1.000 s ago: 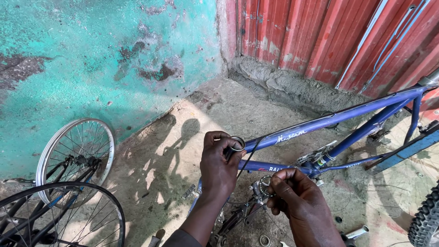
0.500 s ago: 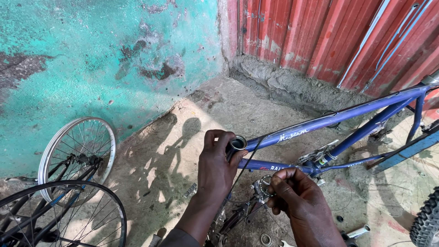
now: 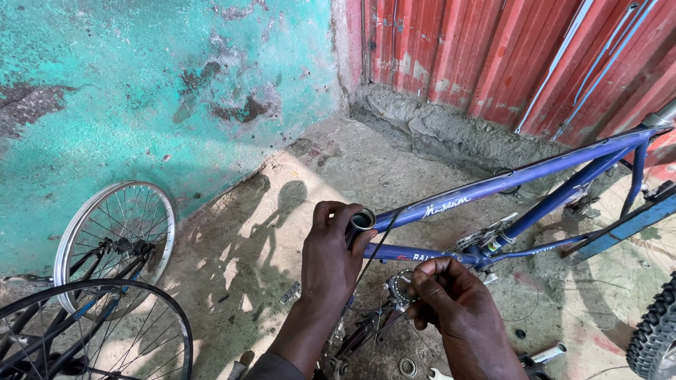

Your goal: The person cleans a bicycle headset bearing cup using a dark cloth and then wipes the inside of the bicycle frame's head tube. The person handles the bearing cup and the bicycle frame while various tools and parts are scattered on the ground.

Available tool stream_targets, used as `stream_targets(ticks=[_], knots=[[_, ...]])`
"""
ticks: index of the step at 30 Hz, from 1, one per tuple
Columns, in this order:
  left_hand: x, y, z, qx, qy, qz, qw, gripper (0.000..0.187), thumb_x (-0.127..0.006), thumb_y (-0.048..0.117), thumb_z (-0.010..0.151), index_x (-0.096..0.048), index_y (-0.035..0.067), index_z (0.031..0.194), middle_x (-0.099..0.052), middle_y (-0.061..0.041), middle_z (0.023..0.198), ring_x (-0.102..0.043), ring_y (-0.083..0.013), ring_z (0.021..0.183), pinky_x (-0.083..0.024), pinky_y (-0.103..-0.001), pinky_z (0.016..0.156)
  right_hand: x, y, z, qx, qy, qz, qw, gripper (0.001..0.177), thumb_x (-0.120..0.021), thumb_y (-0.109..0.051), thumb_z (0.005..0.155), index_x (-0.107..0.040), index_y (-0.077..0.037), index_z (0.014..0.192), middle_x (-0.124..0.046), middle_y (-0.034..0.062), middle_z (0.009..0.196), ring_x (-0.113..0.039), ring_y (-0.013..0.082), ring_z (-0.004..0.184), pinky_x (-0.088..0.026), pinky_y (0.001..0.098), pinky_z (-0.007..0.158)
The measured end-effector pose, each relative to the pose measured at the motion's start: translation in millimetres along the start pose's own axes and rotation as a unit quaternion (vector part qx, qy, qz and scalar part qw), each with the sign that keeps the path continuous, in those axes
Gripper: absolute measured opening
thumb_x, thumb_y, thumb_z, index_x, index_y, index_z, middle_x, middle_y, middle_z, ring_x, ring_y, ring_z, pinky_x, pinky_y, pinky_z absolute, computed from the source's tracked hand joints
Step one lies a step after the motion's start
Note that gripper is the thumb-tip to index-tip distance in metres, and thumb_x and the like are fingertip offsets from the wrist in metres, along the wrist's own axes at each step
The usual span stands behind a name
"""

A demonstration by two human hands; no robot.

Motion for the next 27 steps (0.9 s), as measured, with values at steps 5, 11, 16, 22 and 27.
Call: stream_targets(ticks=[5, 11, 16, 22, 27], knots=[[-5, 2, -1, -0.007, -0.033, 0.024, 0.999, 0.028, -0.076, 0.025, 0.092, -0.068, 0.017, 0.118, -0.053, -0.007, 0.115, -0.072, -0.0284, 0.080, -0.060, -0.047, 0.062, 1, 3, 1, 0.005, -0.002, 0.003, 1.000, 0.009, -0.069, -0.007, 0.095, -0.065, 0.000, 0.096, -0.064, 0.0180, 0.080, -0.059, 0.0312, 0.059, -0.043, 0.0402, 0.054], [-7, 1, 1, 0.027, -0.039, 0.013, 0.999, 0.019, -0.074, 0.022, 0.092, -0.072, 0.025, 0.110, -0.057, -0.002, 0.115, -0.070, -0.0223, 0.086, -0.061, -0.040, 0.064, -1, 0, -2, -0.005, 0.002, 0.000, 1.000, 0.007, -0.069, -0.005, 0.094, -0.065, 0.001, 0.095, -0.064, 0.0200, 0.079, -0.057, 0.0319, 0.059, -0.042, 0.0407, 0.055], [-17, -23, 0, 0.234, -0.068, -0.116, 0.963, 0.023, -0.089, 0.018, 0.075, -0.070, 0.030, 0.082, -0.058, 0.005, 0.118, -0.064, -0.0179, 0.112, -0.061, -0.035, 0.079, 1, 0, 0, 0.000, -0.007, -0.001, 1.000, 0.008, -0.068, -0.006, 0.095, -0.064, 0.001, 0.095, -0.065, 0.0200, 0.080, -0.059, 0.0324, 0.058, -0.042, 0.0405, 0.054], [-13, -40, -5, 0.310, 0.017, -0.482, 0.819, 0.033, -0.082, -0.001, 0.078, -0.068, 0.011, 0.105, -0.076, -0.012, 0.105, -0.073, -0.0265, 0.100, -0.067, -0.035, 0.077, 4, -15, -1, 0.020, 0.013, -0.006, 1.000, 0.009, -0.067, -0.005, 0.096, -0.064, 0.004, 0.097, -0.062, 0.0201, 0.080, -0.056, 0.0309, 0.058, -0.042, 0.0401, 0.052], [35, -19, -13, 0.135, 0.127, -0.295, 0.937, 0.027, -0.064, 0.033, 0.100, -0.062, 0.011, 0.084, -0.061, 0.000, 0.071, -0.065, -0.0097, 0.063, -0.051, -0.025, 0.061, 10, -36, 0, 0.114, 0.019, -0.109, 0.987, 0.004, -0.069, -0.006, 0.093, -0.065, -0.006, 0.094, -0.065, 0.0109, 0.067, -0.059, 0.0186, 0.057, -0.047, 0.0315, 0.058]])
Point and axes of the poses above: each hand's wrist, its own z-axis towards the middle knuckle, its own x-axis out of the back of the hand, y = z × x, the point moved 6 cm from there along z, towards the middle knuckle
